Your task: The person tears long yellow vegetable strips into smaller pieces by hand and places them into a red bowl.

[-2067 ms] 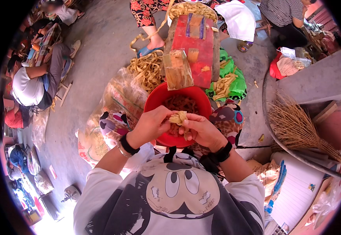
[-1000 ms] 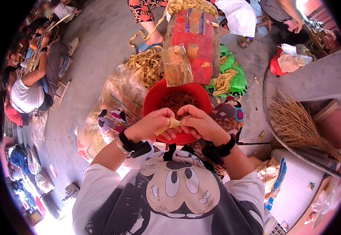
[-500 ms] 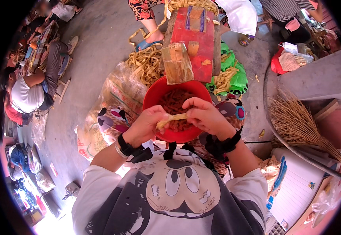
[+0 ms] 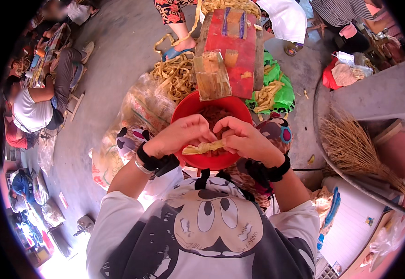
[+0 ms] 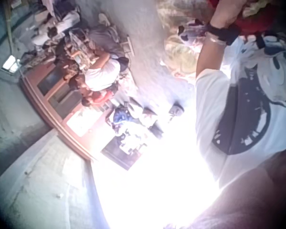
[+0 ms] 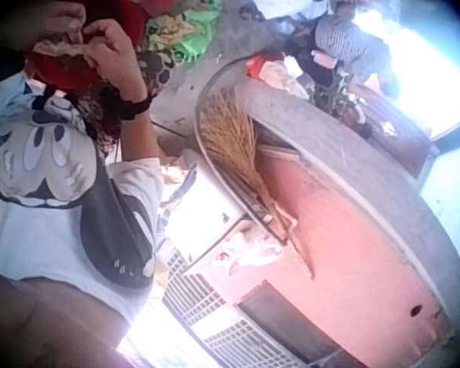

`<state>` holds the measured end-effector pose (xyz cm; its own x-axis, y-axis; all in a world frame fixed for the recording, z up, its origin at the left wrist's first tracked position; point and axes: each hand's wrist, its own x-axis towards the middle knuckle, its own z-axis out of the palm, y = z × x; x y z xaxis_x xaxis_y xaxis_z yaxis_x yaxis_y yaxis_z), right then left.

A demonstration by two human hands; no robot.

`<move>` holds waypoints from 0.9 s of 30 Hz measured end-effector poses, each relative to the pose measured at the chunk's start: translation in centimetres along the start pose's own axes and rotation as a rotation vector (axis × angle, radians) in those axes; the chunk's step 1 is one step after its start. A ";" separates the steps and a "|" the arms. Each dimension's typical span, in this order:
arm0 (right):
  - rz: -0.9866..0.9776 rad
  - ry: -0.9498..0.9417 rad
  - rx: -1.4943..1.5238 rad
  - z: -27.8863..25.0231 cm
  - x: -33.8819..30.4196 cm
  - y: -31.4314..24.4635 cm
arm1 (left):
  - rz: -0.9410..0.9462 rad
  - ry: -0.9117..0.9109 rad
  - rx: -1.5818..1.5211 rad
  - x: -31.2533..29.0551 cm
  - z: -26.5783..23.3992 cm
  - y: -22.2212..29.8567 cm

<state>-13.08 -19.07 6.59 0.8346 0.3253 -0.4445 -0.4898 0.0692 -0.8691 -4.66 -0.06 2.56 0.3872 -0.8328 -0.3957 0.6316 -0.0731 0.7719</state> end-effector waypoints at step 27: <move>0.086 0.012 0.233 -3.2 -0.1 0.0 | 0.395 0.256 0.779 -1.8 -0.5 1.0</move>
<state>-12.34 -22.12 5.98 0.7898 0.3282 -0.5181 -0.6026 0.2582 -0.7551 -4.38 1.60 3.76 0.6750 -0.7356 -0.0578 -0.1751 -0.2359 0.9559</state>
